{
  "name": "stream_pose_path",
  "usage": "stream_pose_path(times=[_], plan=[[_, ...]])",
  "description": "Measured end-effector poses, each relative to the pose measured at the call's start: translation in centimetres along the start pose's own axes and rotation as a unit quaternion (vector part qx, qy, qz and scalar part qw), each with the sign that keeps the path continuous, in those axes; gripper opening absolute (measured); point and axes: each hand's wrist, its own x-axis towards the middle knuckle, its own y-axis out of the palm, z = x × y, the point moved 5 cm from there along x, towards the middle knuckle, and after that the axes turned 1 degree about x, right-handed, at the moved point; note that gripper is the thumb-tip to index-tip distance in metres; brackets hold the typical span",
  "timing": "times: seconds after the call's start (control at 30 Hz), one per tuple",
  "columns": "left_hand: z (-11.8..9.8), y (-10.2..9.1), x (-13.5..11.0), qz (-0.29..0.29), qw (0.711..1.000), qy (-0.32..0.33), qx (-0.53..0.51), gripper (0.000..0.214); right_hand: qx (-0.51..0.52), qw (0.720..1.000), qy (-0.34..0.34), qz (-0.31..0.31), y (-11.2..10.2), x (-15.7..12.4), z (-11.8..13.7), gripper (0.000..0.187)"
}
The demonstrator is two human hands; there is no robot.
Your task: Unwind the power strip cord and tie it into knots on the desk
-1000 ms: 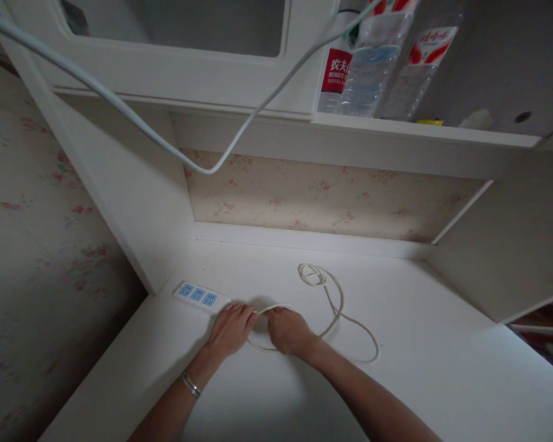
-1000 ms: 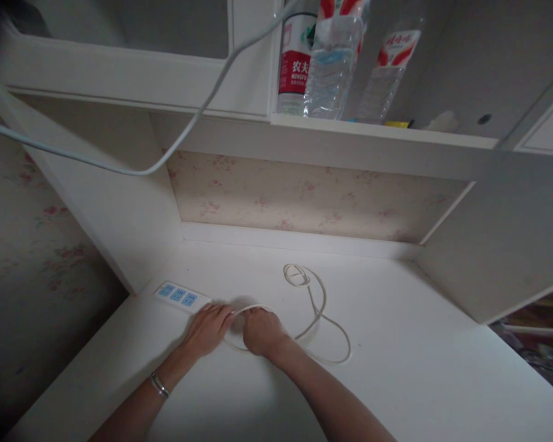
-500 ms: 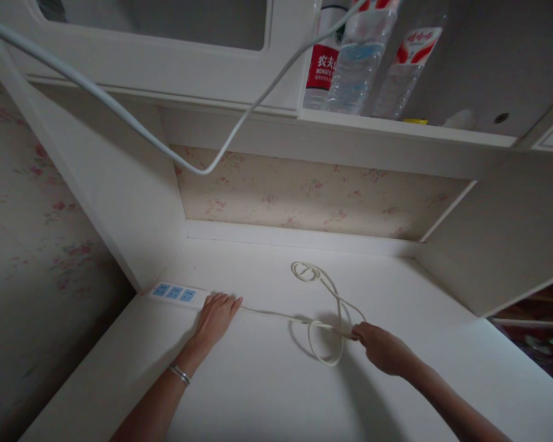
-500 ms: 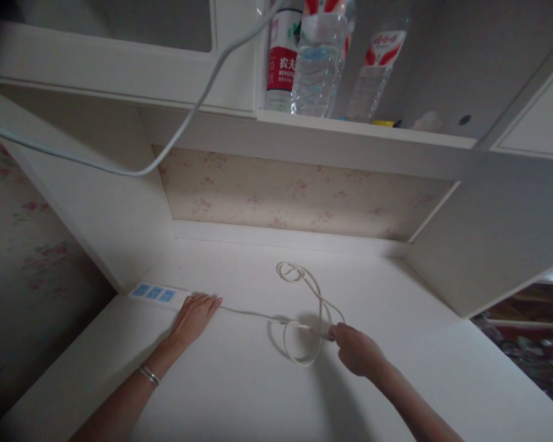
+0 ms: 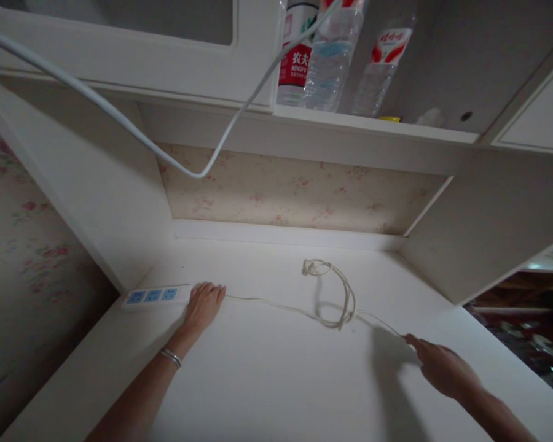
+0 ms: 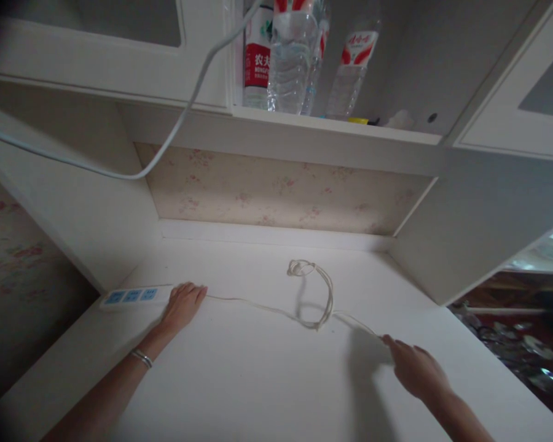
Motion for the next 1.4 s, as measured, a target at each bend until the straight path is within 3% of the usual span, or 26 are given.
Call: stream_pose_path(times=[0.13,0.23,0.33,0.47,0.6,0.8,0.87,0.97,1.13,1.33,1.4], plan=[[-1.3,-0.4,-0.2,0.012,1.0,0.009,-0.001,0.034,0.139,0.987,-0.066,0.05,1.3,2.2,7.4,0.071],[-4.7,-1.3,-0.7,0.023,0.996,0.046,-0.077,0.028,0.174,0.983,-0.047,0.039,0.4,4.8,12.6,0.05],[-10.0,-3.1,-1.4,0.032,0.974,0.111,-0.194,0.026,0.189,0.982,-0.026,0.012,-1.5,7.2,17.6,0.015],[-16.5,-4.9,-2.2,0.099,0.924,0.21,-0.304,0.032,0.278,0.958,-0.067,0.015,-5.1,8.3,23.7,0.014],[-17.9,-4.9,-2.0,0.163,0.909,0.192,-0.333,0.033,0.374,0.914,-0.154,0.027,-9.1,6.8,27.1,0.017],[-17.4,-6.3,-2.0,0.187,0.871,0.2,-0.407,0.018,0.485,0.842,-0.198,0.129,-12.9,4.1,27.7,0.032],[-17.4,-6.8,-2.3,0.213,0.849,0.19,-0.444,0.022,0.493,0.835,-0.207,0.127,-14.1,3.6,27.8,0.034],[-17.1,-7.1,-2.7,0.241,0.827,0.16,-0.483,0.033,0.47,0.854,-0.215,0.067,-16.1,3.5,27.3,0.037],[-14.6,-8.1,-2.5,0.183,0.832,0.124,-0.509,0.044,0.407,0.899,-0.146,-0.063,-18.1,4.5,23.1,0.041],[-10.9,-9.2,-1.0,0.118,0.892,0.088,-0.427,0.035,0.334,0.94,-0.044,-0.047,-15.8,5.4,16.4,0.05],[-9.2,-9.1,-0.4,0.096,0.908,0.063,-0.403,0.037,0.318,0.945,-0.01,-0.077,-15.4,5.6,13.5,0.052]])
